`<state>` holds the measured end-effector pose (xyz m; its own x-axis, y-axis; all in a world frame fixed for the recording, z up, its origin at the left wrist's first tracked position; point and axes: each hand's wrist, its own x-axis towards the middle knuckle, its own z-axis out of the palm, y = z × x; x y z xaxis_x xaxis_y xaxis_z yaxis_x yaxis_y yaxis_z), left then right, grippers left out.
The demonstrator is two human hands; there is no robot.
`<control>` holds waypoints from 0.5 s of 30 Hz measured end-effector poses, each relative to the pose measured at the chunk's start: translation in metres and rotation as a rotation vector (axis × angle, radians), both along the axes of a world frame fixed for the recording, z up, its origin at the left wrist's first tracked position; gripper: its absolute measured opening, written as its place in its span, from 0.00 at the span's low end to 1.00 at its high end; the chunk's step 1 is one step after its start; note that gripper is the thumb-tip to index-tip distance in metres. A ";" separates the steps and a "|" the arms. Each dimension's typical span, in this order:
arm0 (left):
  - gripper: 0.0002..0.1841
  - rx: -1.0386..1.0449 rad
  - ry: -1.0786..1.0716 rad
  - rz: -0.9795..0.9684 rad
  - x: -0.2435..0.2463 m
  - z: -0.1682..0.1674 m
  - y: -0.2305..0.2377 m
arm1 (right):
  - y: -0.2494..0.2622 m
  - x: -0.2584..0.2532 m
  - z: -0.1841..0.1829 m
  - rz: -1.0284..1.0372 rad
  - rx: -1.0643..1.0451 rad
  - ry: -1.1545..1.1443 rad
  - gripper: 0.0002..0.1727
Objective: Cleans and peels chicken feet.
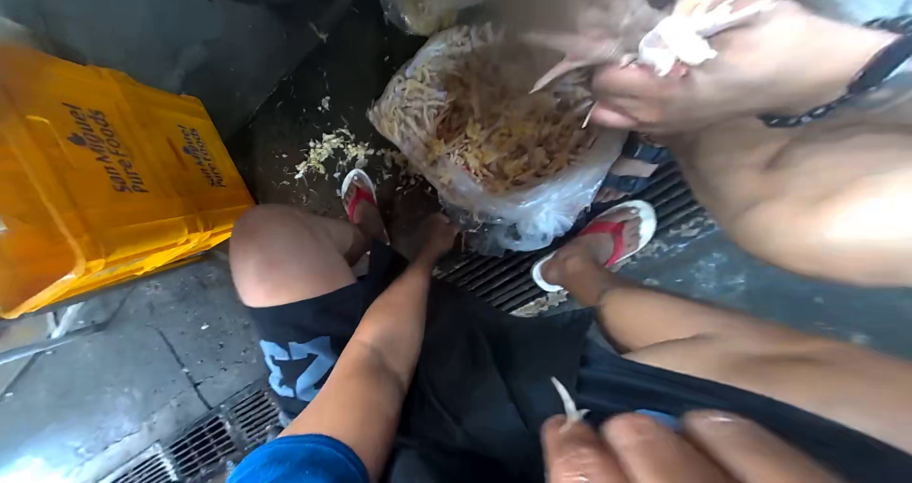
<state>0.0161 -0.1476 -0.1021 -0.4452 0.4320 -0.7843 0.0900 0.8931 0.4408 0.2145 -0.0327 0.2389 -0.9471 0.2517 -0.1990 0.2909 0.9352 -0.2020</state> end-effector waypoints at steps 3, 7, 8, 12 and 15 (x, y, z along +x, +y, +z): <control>0.20 0.070 0.078 0.057 -0.011 -0.013 0.011 | -0.021 -0.039 0.054 0.156 -0.329 -0.027 0.08; 0.21 0.050 0.274 -0.007 -0.038 -0.009 0.072 | 0.007 -0.062 0.014 0.000 -0.470 -0.181 0.08; 0.21 0.069 0.320 -0.051 -0.048 -0.006 0.088 | 0.023 -0.067 -0.002 -0.054 -0.452 -0.210 0.08; 0.24 0.163 0.329 -0.233 -0.074 -0.017 0.145 | 0.058 -0.074 -0.022 -0.077 -0.421 -0.295 0.11; 0.30 0.030 0.269 -0.283 -0.082 -0.041 0.164 | 0.060 -0.076 -0.022 -0.106 -0.460 -0.275 0.07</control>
